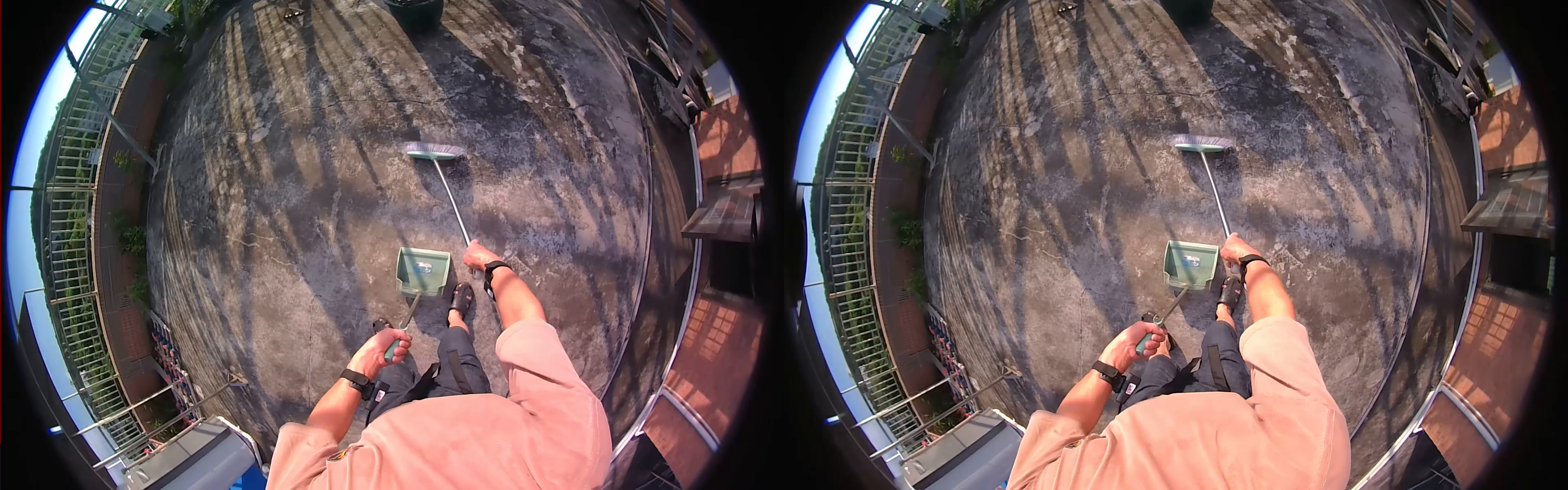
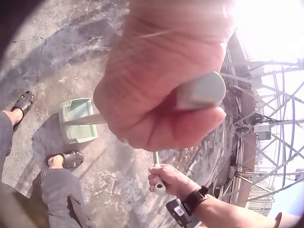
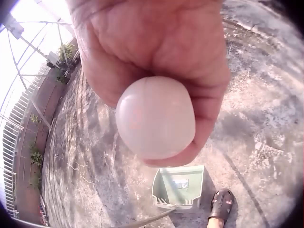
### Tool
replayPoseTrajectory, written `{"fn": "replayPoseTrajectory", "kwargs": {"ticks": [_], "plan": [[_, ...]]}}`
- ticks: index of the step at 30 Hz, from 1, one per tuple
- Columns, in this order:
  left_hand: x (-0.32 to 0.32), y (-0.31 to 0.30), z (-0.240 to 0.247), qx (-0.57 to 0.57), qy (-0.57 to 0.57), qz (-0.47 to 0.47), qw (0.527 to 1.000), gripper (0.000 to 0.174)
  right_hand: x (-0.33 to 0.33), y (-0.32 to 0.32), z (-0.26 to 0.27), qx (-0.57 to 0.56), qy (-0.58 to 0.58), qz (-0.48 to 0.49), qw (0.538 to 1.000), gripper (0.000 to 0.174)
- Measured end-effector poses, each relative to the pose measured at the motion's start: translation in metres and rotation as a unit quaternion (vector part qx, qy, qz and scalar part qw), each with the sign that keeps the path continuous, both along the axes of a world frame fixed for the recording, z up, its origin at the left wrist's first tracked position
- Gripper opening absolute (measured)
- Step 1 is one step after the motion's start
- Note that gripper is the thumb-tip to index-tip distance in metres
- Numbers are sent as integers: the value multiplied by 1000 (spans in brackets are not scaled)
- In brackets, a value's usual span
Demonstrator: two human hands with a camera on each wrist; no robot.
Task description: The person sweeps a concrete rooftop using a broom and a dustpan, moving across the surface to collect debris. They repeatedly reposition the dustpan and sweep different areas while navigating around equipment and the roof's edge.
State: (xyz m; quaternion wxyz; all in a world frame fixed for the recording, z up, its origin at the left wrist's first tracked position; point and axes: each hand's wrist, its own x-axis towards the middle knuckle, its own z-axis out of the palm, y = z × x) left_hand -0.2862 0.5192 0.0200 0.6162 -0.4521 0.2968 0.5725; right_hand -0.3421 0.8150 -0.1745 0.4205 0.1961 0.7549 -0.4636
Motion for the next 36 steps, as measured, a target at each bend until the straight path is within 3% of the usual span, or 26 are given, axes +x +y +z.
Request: {"fn": "replayPoseTrajectory", "kwargs": {"ticks": [3, 4, 5, 6, 7, 8, 10, 12, 15, 16, 19, 22, 24, 27, 28, 29, 32, 33, 34, 36], "plan": [[-6, 10, 1, -14, 29, -27, 999, 16, 139, -17, -18, 40, -53, -11, 998, 23], [-9, 10, 2, -5, 42, -33, 999, 17, 139, -7, -20, 55, -69, -18, 996, 22], [-14, 12, 5, 4, 41, -42, 998, 18, 170, -3, 3, -19, -135, 17, 991, 33], [-16, 12, 3, 10, 42, -50, 998, 18, 205, -4, 18, -37, -162, -7, 986, 33], [-15, 10, -3, 9, 31, -35, 999, 18, 222, 4, 55, -45, -171, 65, 982, 33], [-15, 9, -7, 6, 19, -20, 1000, 17, 240, 11, 80, -113, -201, 53, 972, 32], [-20, 12, -4, -4, 29, -39, 999, 17, 274, 8, 107, -128, -222, -45, 966, 20], [-26, 15, -5, -6, 18, -55, 998, 19, 271, 19, 161, -132, -250, -140, 949, 14], [-38, 28, 1, -4, -36, -48, 998, 21, 279, 31, 187, -177, -189, -220, 940, 13], [-39, 35, 2, -2, -34, -60, 998, 21, 284, 33, 187, -178, -185, -231, 938, 13], [-44, 50, 8, -21, 25, -125, 992, 21, 289, 36, 170, -230, -127, -389, 883, 13], [-47, 71, 28, -47, 48, -144, 987, 21, 294, 41, 173, -250, -95, -413, 870, 15], [-58, 93, 39, -57, 109, -240, 963, 21, 262, 80, 156, -155, -31, -504, 849, 19], [-74, 105, 41, -40, 159, -286, 944, 19, 242, 118, 127, -105, 23, -560, 821, 22], [-81, 112, 44, -27, 164, -299, 940, 19, 237, 130, 112, -94, 40, -578, 810, 23], [-90, 119, 49, 21, 168, -315, 934, 18, 228, 141, 106, -49, 48, -570, 819, 23], [-108, 137, 35, 13, 185, -354, 917, 16, 197, 160, 73, 51, 10, -527, 848, 18], [-112, 136, 26, 11, 181, -360, 915, 16, 191, 161, 53, 52, -39, -500, 863, 12], [-118, 135, 12, 34, 189, -365, 911, 12, 180, 144, 50, 44, -32, -582, 811, 11], [-134, 140, -12, 89, 205, -378, 898, 7, 164, 119, 57, -56, -107, -519, 846, 21]]}}
